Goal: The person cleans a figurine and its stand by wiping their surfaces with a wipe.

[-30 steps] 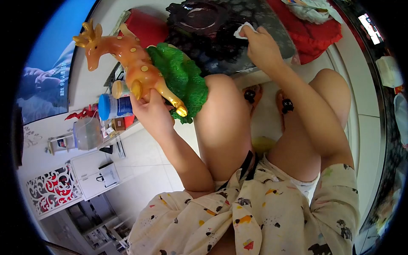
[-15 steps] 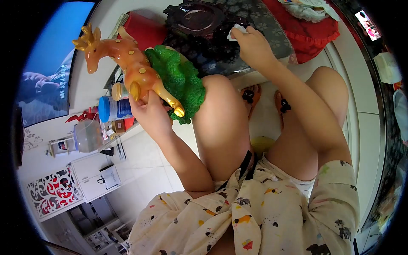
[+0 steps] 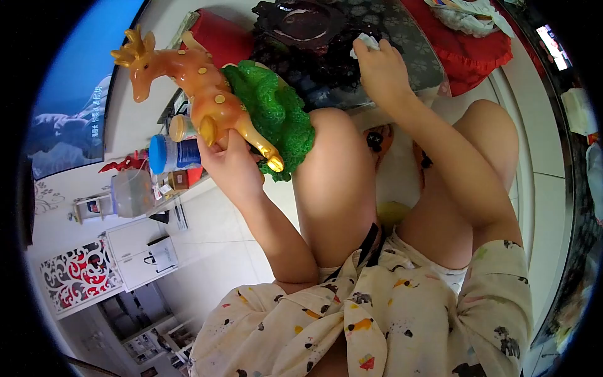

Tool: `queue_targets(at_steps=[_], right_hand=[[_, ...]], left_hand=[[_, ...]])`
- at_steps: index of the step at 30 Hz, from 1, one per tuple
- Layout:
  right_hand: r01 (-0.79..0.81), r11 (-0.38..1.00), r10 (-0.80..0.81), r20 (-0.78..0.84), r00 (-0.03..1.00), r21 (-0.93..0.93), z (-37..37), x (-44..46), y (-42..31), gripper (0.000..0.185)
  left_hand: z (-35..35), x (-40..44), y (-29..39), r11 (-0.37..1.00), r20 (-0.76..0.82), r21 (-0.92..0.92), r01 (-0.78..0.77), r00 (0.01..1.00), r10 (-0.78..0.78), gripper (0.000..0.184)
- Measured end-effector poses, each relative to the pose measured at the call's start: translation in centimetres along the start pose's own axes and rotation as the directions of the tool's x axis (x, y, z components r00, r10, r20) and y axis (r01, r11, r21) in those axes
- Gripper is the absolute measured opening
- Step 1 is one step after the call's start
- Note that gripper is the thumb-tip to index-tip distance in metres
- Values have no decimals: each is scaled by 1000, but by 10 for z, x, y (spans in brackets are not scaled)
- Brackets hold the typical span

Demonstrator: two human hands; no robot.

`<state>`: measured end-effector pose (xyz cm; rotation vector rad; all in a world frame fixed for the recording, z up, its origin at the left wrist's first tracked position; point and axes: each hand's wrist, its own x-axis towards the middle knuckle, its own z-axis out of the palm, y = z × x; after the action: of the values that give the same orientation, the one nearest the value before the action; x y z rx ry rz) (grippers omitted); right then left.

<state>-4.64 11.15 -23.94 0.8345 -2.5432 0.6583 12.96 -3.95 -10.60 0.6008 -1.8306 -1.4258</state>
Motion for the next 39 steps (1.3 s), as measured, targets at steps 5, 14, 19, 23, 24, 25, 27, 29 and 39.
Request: queue_targets(at_steps=[5, 14, 19, 23, 24, 25, 27, 29, 39], right_hand=[[0, 1000, 1, -57, 998, 13, 5, -1, 1, 44], [-22, 1000, 22, -84, 996, 3, 1, -2, -7, 36], [-66, 997, 65, -28, 997, -38, 4, -5, 3, 34], [55, 993, -40, -135, 990, 109, 5, -1, 11, 34], [32, 991, -15, -125, 992, 131, 3, 0, 10, 31], [7, 988, 10, -113, 994, 156, 2, -1, 7, 29], [-8, 979, 33, -118, 992, 204, 1, -2, 5, 28], [15, 969, 25, -155, 988, 247, 1, -2, 5, 29], [73, 997, -64, -213, 975, 32, 13, 0, 11, 29]], left_hand=[[0, 2, -2, 999, 6, -34, -9, 1000, 9, 51], [2, 1, 3, 999, 9, -41, 19, 1000, -18, 52], [2, 2, 0, 1000, 1, -30, 5, 1000, -5, 52], [1, 3, -3, 999, 7, -43, -3, 1000, 3, 52], [1, 3, -3, 999, 6, -49, -2, 1000, 2, 52], [2, 3, -3, 999, 5, -55, 0, 1000, 0, 52], [2, 2, -1, 999, 4, -51, 13, 1000, -13, 52], [1, 2, 0, 999, 9, -26, 25, 1000, -25, 52], [2, 2, 1, 994, 14, -109, 27, 1000, -26, 55]])
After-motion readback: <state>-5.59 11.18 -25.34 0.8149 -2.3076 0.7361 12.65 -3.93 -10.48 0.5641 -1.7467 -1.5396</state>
